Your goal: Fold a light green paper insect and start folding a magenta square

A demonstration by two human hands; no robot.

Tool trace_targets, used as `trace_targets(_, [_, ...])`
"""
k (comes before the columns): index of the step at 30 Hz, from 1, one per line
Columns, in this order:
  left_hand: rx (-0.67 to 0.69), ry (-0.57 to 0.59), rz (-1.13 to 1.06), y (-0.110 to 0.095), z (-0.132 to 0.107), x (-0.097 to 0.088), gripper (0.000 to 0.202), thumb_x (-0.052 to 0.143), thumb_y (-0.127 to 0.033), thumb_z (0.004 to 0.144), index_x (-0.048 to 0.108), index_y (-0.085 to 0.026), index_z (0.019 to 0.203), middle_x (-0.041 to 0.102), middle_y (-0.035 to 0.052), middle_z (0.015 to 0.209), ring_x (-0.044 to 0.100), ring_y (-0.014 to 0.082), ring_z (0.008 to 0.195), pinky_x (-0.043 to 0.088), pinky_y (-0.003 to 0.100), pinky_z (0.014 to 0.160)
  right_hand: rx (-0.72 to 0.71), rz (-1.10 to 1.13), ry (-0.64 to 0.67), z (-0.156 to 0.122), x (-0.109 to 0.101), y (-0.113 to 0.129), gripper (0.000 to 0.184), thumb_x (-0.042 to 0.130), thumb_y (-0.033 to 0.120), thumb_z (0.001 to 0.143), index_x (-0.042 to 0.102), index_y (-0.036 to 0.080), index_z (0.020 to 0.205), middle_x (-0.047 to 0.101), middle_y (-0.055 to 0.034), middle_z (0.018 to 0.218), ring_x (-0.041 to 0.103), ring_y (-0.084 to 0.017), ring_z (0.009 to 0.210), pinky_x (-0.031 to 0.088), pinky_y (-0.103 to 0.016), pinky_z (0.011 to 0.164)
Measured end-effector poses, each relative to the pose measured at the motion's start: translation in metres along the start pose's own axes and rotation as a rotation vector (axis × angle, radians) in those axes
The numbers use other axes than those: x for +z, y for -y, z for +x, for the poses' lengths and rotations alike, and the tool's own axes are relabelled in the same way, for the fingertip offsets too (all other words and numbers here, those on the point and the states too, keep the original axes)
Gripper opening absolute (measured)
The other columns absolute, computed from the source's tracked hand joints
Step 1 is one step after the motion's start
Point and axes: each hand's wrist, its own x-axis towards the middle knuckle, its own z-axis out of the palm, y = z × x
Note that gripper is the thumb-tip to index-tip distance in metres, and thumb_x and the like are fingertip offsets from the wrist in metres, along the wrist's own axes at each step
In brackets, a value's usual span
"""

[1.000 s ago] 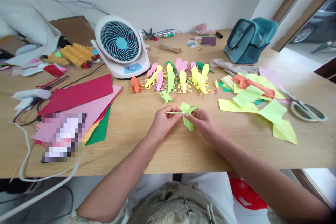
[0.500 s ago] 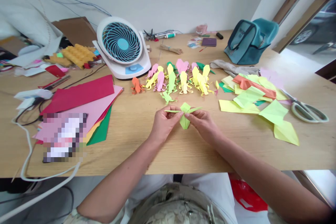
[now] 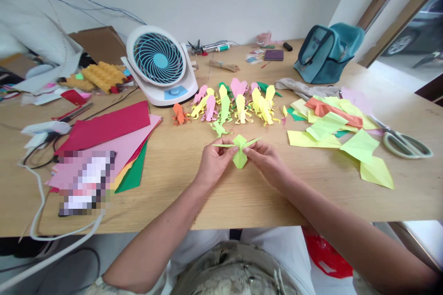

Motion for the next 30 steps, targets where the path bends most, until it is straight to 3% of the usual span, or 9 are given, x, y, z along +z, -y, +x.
trace_targets(6, [-0.008,0.019,0.015,-0.0008,-0.0004,0.0016,0.030,0.081,-0.040,0.072,0.064,-0.017,0.081,0.061,-0.0018,0.074,0.054,0.0110,0.068,0.044,0.021,0.064,0.044,-0.004,0.038,0.0006,-0.0004,-0.0016,0.041,0.081,0.056,0.071,0.063,0.020,0.078,0.066,0.0007,0.066,0.059,-0.013,0.057,0.050,-0.028,0.057])
trace_targets(11, [0.068,0.076,0.103,0.0013,0.0020,0.0001,0.026,0.073,-0.040,0.082,0.062,-0.016,0.078,0.055,-0.0024,0.073,0.049,0.0102,0.066,0.040,0.021,0.062,0.058,-0.007,-0.017,0.0009,0.0027,0.0002,0.041,0.084,0.053,0.068,0.060,0.021,0.077,0.063,0.0025,0.063,0.055,-0.012,0.052,0.046,-0.026,0.050])
trace_targets(17, [0.132,0.055,0.263,0.0015,-0.0022,0.0015,0.022,0.064,-0.036,0.089,0.060,-0.017,0.078,0.055,-0.0010,0.071,0.051,0.0128,0.066,0.040,0.024,0.063,0.044,-0.079,0.032,0.0000,0.0046,0.0016,0.040,0.079,0.056,0.073,0.062,0.020,0.078,0.062,0.0010,0.063,0.056,-0.013,0.057,0.048,-0.027,0.055])
trace_targets(22, [0.159,0.042,0.312,0.0029,-0.0040,0.0068,0.023,0.064,-0.035,0.089,0.054,-0.019,0.075,0.049,-0.0030,0.066,0.044,0.0111,0.059,0.034,0.023,0.057,-0.017,-0.128,0.064,-0.0003,0.0067,0.0013,0.042,0.075,0.059,0.076,0.065,0.019,0.085,0.060,0.0011,0.066,0.051,-0.012,0.056,0.047,-0.027,0.056])
trace_targets(30, [0.039,0.078,0.028,0.0027,0.0009,0.0030,0.034,0.073,-0.040,0.080,0.049,-0.018,0.069,0.046,-0.0043,0.067,0.043,0.0097,0.063,0.038,0.022,0.061,-0.032,-0.161,0.035,0.0007,0.0057,0.0072,0.040,0.084,0.052,0.068,0.066,0.019,0.078,0.066,-0.0021,0.070,0.057,-0.015,0.063,0.047,-0.027,0.057])
